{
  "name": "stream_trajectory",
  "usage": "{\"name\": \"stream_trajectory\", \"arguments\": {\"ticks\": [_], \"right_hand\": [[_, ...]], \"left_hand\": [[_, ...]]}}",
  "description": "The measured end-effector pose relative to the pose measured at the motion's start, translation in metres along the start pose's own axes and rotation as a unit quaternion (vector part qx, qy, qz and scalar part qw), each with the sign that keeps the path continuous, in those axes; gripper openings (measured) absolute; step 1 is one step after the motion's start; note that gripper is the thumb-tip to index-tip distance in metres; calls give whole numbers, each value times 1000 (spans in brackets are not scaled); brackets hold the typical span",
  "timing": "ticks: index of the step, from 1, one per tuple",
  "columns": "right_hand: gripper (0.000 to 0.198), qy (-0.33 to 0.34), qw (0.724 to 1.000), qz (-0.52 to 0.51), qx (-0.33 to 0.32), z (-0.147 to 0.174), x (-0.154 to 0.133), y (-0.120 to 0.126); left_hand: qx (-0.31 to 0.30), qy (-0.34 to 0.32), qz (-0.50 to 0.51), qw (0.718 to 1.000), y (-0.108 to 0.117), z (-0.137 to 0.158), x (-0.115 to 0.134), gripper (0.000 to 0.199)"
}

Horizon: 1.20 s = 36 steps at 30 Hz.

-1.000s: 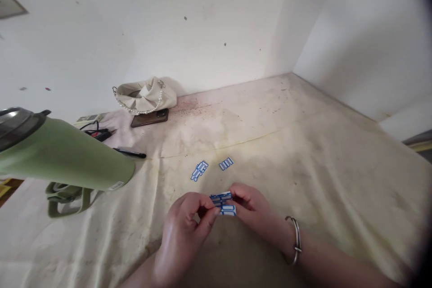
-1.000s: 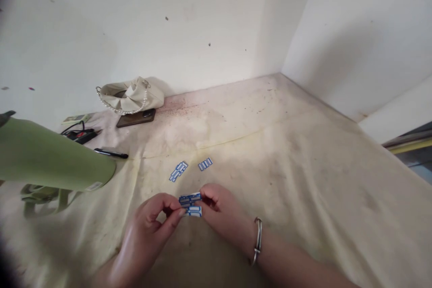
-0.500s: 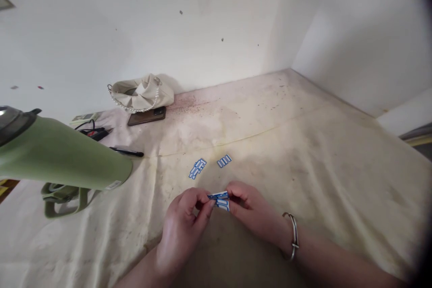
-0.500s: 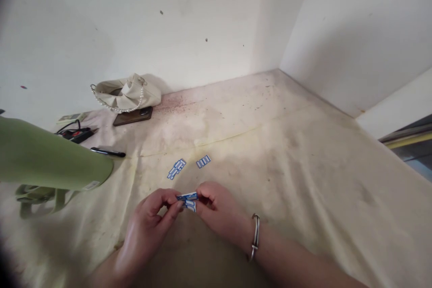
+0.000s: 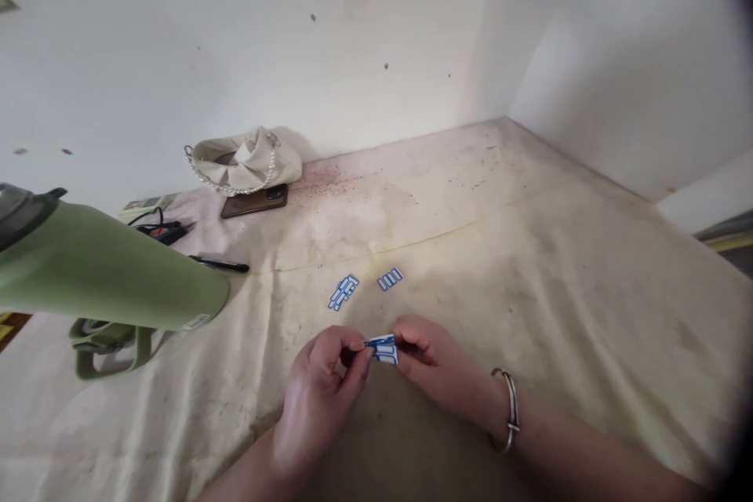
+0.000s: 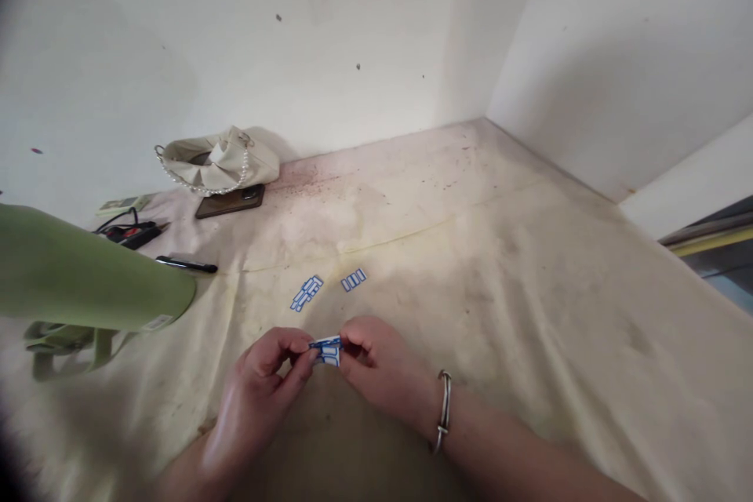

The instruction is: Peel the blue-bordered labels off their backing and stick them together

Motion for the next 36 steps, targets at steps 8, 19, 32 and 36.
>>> {"name": "stream_trajectory", "arguments": {"ticks": [8,19,32,36], "right_hand": [[28,-20,998,-67,2,3,-6,3],[22,-26,999,-36,4,-1,-4,0],[26,-30,999,-19,19,-1,0,0],[25,-34,999,-6,19,-1,-2,-1]], "left_hand": [[1,-4,14,1000,2,-2,0,6],[4,29,76,997,4,-3,-11,19],[-2,42,-296,954,-3,-40,-43,29],[-8,66,-272,960,-4,-43,-43,21]]}}
Point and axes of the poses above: each hand's wrist, its own z-axis away from the middle knuckle, its own y-axis out of the back of the hand, x = y × z, the point moved 1 cm from there along -z, towards the middle knuckle, and after that the axes turned 11 degrees about -z, right-handed, at the moved point
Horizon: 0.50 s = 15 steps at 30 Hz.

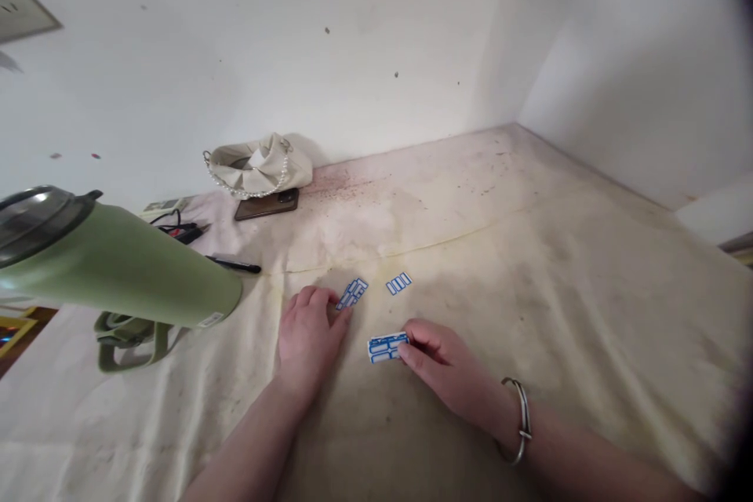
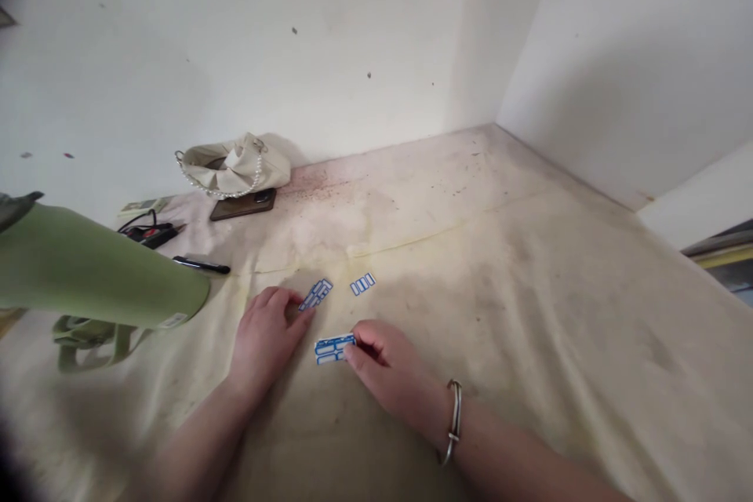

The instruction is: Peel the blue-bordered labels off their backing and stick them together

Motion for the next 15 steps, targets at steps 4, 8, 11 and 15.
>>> {"name": "stream_trajectory", "arguments": {"ticks": [4,8,11,15], "right_hand": [[24,0,1000,2,-4,0,-2,0],[25,-9,1000,5,-3,0,-2,0],[25,-11,1000,2,-2,0,-2,0],[25,-17,1000,-6,-4,0,0,0]], "left_hand": [[-2,-1,37,999,0,-2,-2,16],[3,16,110,994,1,0,-6,15],[-25,63,206,976,2,4,-10,14],[-52,103,307,945,6,9,-13,15]]}}
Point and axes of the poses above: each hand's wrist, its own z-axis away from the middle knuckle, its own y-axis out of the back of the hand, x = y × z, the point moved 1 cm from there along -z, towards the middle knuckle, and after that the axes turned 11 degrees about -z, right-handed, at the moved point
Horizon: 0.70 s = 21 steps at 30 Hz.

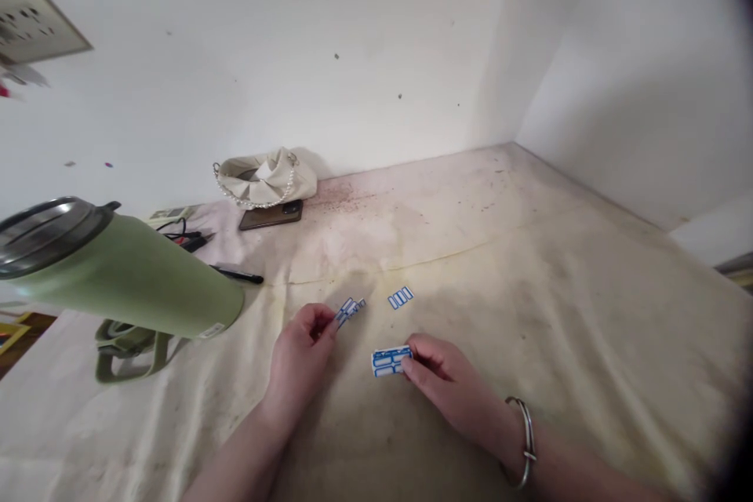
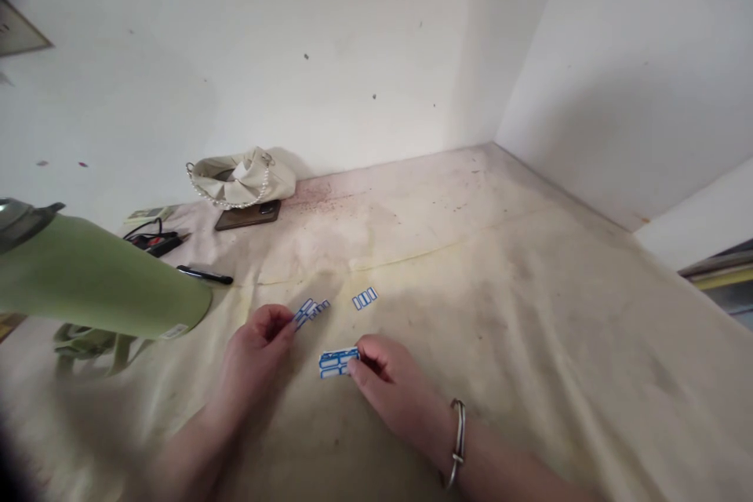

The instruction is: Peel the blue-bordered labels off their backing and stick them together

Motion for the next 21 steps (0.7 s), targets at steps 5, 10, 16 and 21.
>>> {"name": "stream_trajectory", "arguments": {"ticks": [5,10,16,21], "right_hand": [[24,-2,1000,-4,1,0,0,0],[24,-7,1000,-13,0,0,-1,0],[24,-4,1000,-13,2,0,-1,1],[24,-11,1000,-28,0,-2,1,1]], "left_hand": [[6,16,56,998,5,2,2,25],[1,28,65,998,8,1,1,31],[23,36,45,998,11,-2,-2,31],[-21,7,164,986,23,10,10,14]]}}
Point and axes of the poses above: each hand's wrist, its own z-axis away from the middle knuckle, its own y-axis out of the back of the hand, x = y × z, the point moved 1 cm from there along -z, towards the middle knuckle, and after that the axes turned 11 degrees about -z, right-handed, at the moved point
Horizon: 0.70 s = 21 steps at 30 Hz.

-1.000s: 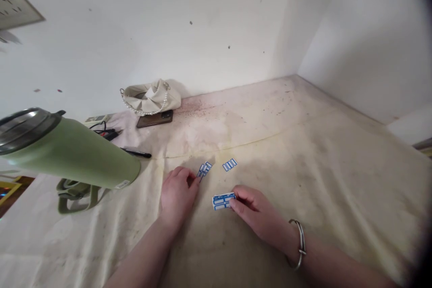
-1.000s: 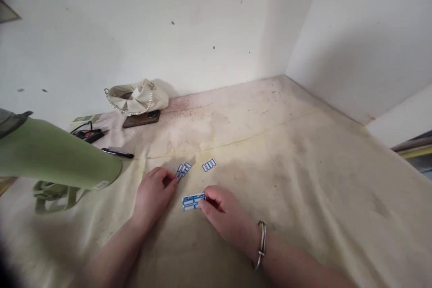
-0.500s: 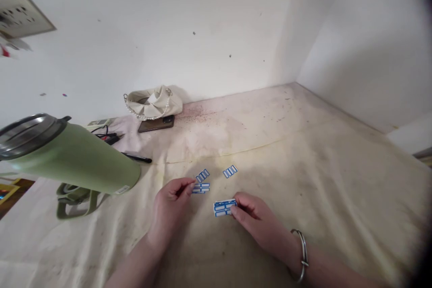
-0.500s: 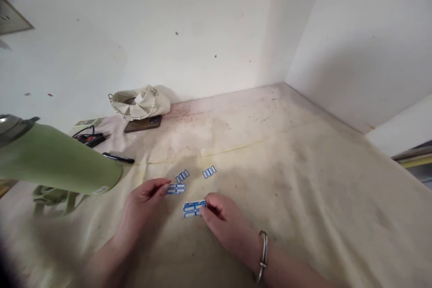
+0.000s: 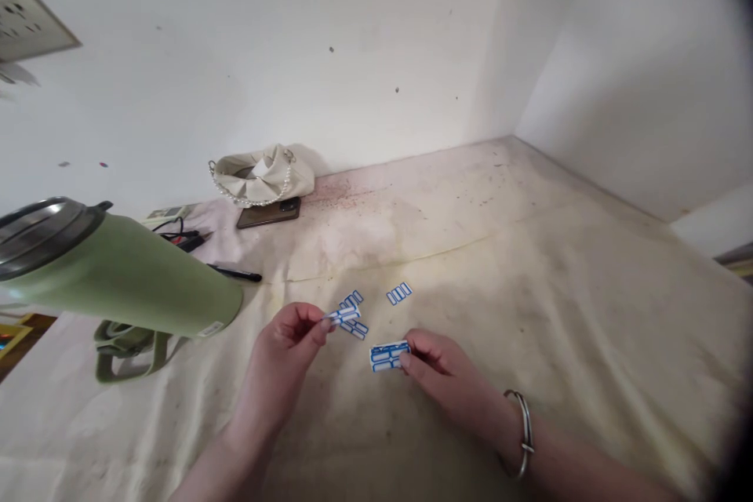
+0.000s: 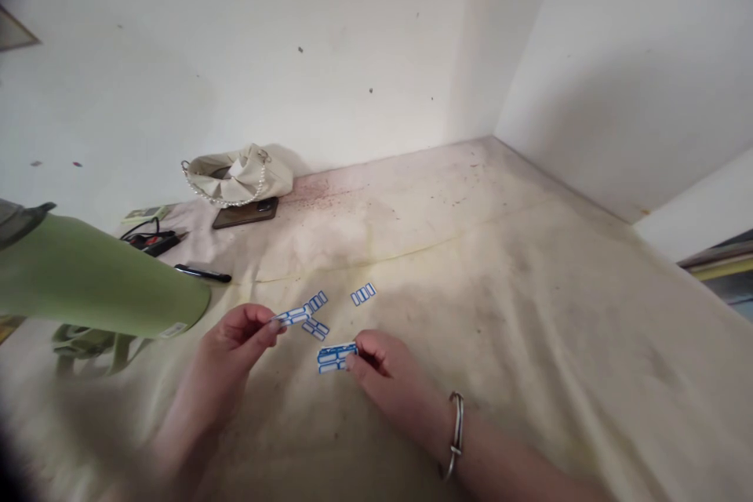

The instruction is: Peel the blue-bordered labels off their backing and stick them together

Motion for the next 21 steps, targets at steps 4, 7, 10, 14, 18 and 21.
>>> {"name": "stream_trajectory", "arguments": {"ticks": [4,7,10,14,18,21], "right_hand": [[23,0,1000,-29,-5,0,1,0],[21,-9,997,-73,-9,1,0,-1],[22,-9,995,-97,-13,1,0,-1],[25,-1,996,-84,-17,0,2,-1],[25,7,998,-58,-20,1,2,-1],[26,20,999,-25,-23,1,1,-1]], "left_hand": [[-93,-29,61,993,-7,22,23,10],[-120,-20,40,992,-21,32,28,9],[-127,-9,55,990,-34,32,22,13],[-112,-32,36,993,-40,28,13,15],[-113,-53,-5,992,-38,28,13,14],[-111,-37,-34,993,-37,28,14,14]]}}
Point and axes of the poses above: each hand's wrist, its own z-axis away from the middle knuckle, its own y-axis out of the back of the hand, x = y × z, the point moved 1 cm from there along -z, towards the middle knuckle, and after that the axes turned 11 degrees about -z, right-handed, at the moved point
